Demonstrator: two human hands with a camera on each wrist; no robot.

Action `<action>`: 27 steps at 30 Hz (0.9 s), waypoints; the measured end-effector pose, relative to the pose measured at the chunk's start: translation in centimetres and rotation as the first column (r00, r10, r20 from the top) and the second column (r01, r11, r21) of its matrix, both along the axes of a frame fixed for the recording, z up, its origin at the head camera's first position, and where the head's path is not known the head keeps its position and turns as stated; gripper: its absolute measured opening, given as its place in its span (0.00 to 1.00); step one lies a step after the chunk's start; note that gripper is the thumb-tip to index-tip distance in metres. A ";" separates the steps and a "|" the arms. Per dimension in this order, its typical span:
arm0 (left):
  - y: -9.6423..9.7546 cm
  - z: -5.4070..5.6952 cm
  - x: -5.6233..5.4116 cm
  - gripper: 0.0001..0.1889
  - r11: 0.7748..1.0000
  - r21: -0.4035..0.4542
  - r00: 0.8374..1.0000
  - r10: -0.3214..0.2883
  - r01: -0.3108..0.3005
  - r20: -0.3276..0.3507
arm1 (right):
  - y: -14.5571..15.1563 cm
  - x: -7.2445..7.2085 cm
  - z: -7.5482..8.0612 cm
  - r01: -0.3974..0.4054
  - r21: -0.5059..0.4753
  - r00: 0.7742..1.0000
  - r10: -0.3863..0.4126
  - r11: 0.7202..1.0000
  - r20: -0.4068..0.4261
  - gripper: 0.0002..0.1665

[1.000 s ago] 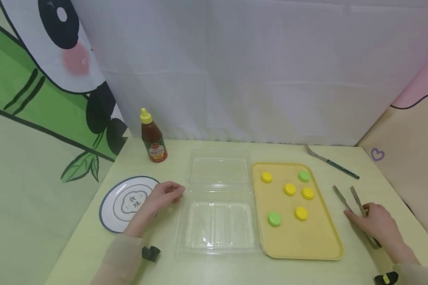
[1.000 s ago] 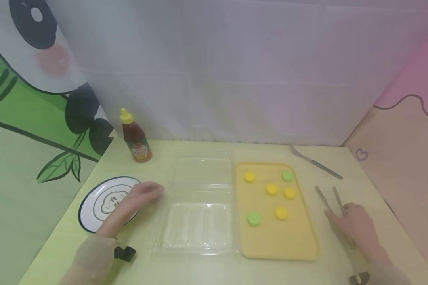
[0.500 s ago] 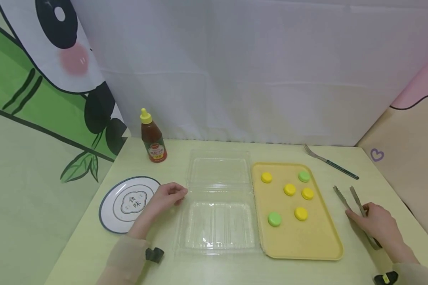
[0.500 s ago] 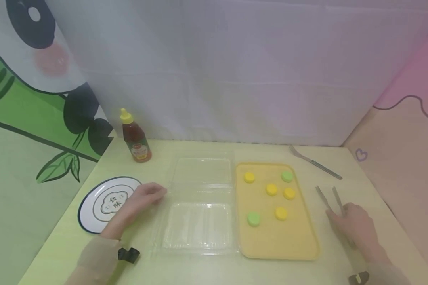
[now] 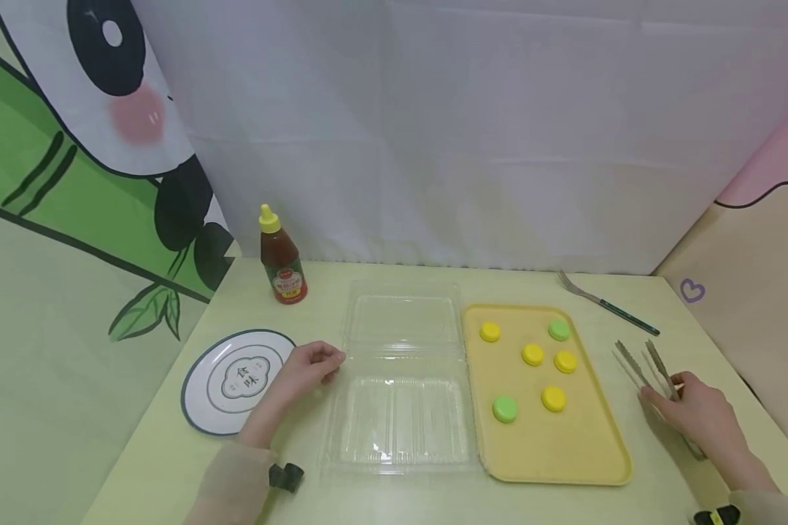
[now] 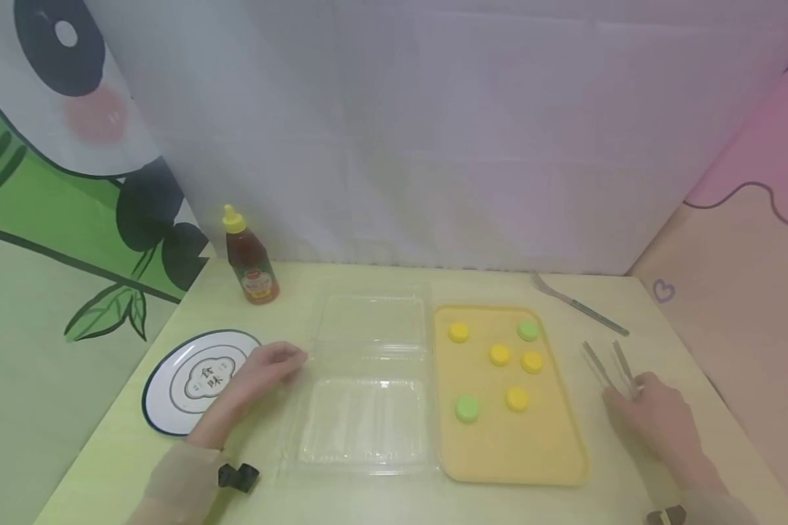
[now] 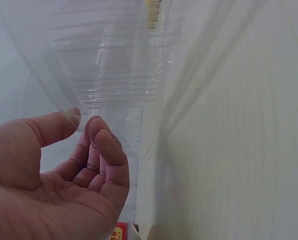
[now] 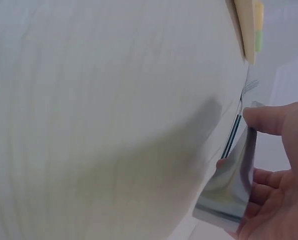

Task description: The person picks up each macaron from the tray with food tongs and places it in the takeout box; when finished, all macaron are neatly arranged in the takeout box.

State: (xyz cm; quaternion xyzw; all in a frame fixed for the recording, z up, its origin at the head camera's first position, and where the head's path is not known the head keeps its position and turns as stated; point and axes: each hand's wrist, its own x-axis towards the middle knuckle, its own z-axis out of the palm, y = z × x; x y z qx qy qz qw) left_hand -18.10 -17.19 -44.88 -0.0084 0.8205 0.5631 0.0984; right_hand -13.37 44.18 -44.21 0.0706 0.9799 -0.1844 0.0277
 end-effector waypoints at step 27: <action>-0.1 -0.1 0.1 0.12 1.000 -0.020 1.000 0.008 -0.008 0.028 | -0.7 -2.0 5.0 -0.179 0.105 0.957 0.198 0.978 -0.210 0.35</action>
